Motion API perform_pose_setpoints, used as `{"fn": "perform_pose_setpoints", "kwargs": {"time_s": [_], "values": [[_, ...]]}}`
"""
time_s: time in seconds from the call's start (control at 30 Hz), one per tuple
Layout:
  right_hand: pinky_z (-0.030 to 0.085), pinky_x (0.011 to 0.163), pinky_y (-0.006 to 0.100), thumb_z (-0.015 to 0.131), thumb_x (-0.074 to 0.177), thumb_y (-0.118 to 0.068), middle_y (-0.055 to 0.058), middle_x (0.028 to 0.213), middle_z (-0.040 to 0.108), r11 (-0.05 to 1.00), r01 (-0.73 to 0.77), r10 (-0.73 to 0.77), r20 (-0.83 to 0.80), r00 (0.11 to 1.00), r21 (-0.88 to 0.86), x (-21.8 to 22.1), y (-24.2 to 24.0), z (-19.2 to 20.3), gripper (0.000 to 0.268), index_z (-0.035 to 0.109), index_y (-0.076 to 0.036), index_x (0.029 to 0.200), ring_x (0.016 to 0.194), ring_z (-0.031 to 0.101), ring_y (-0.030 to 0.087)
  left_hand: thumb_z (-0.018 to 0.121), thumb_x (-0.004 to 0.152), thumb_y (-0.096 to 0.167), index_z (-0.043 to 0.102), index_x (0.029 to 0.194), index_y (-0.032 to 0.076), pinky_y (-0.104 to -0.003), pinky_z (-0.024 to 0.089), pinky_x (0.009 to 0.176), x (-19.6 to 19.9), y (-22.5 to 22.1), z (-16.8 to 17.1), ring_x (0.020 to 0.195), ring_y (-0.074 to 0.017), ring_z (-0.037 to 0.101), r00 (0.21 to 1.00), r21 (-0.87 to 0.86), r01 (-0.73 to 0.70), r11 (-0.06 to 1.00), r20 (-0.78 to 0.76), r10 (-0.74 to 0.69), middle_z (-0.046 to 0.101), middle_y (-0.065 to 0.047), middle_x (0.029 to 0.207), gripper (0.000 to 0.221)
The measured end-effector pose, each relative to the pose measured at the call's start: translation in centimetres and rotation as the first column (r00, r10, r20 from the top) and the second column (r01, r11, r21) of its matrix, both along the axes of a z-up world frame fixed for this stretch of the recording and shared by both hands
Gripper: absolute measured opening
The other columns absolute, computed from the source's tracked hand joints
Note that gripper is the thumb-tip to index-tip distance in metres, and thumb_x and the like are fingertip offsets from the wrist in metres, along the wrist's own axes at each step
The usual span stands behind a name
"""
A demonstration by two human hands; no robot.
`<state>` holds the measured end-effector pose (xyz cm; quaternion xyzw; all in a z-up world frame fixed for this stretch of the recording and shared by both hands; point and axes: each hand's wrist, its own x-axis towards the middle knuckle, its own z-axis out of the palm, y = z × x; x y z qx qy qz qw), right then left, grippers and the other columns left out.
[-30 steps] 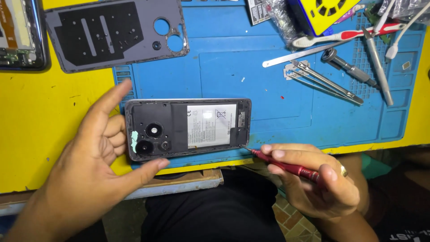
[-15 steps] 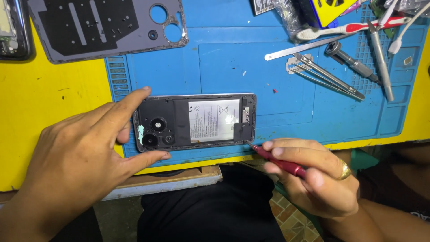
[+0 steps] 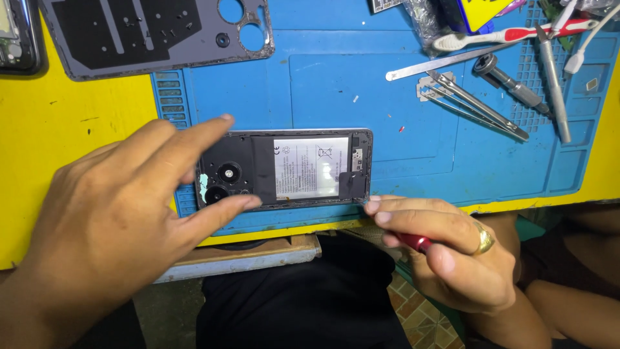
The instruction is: Disassembling a mobile phone using a screwdriver and tweezers to remove screws and internal components.
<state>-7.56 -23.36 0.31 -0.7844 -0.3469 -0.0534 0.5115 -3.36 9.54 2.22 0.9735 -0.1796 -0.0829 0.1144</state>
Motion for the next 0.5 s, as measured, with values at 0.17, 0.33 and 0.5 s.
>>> {"fn": "perform_pose_setpoints", "kwargs": {"time_s": [0.17,0.33,0.5], "values": [[0.067,0.097,0.037,0.044,0.098,-0.019,0.033,0.121,0.069,0.990,0.106,-0.044,-0.507,0.861,0.093,-1.5,-0.9,0.3,0.043,0.064,0.016,0.113,0.126,0.070,0.046,0.085,0.097,0.026,0.074,0.111,0.007,-0.041,0.049,0.062,1.2,-2.2,0.2,0.065,-0.0268,0.058,0.962,-0.306,0.240,0.921,0.203,-0.183,0.059,-0.005,0.086,0.025],[0.069,0.096,0.046,0.049,0.101,-0.011,0.033,0.120,0.067,0.979,0.132,-0.069,-0.354,0.933,0.157,-1.7,-0.2,-0.1,0.025,0.053,-0.001,0.125,0.120,0.072,0.045,0.085,0.102,0.009,0.071,0.096,0.008,-0.040,0.046,0.062,3.1,-3.2,0.5,0.066,-0.0253,0.055,0.938,-0.417,0.327,0.848,0.255,-0.236,0.056,-0.006,0.083,0.015],[0.064,0.111,0.052,0.047,0.098,-0.023,0.030,0.117,0.069,0.990,0.104,-0.057,-0.389,0.919,0.098,-0.9,-0.5,-0.1,0.043,0.060,0.014,0.115,0.121,0.072,0.044,0.087,0.105,0.013,0.074,0.098,0.007,-0.046,0.051,0.071,5.1,-3.6,-0.2,0.073,-0.0336,0.060,0.925,-0.422,0.346,0.838,0.305,-0.228,0.060,-0.008,0.088,0.016]]}}
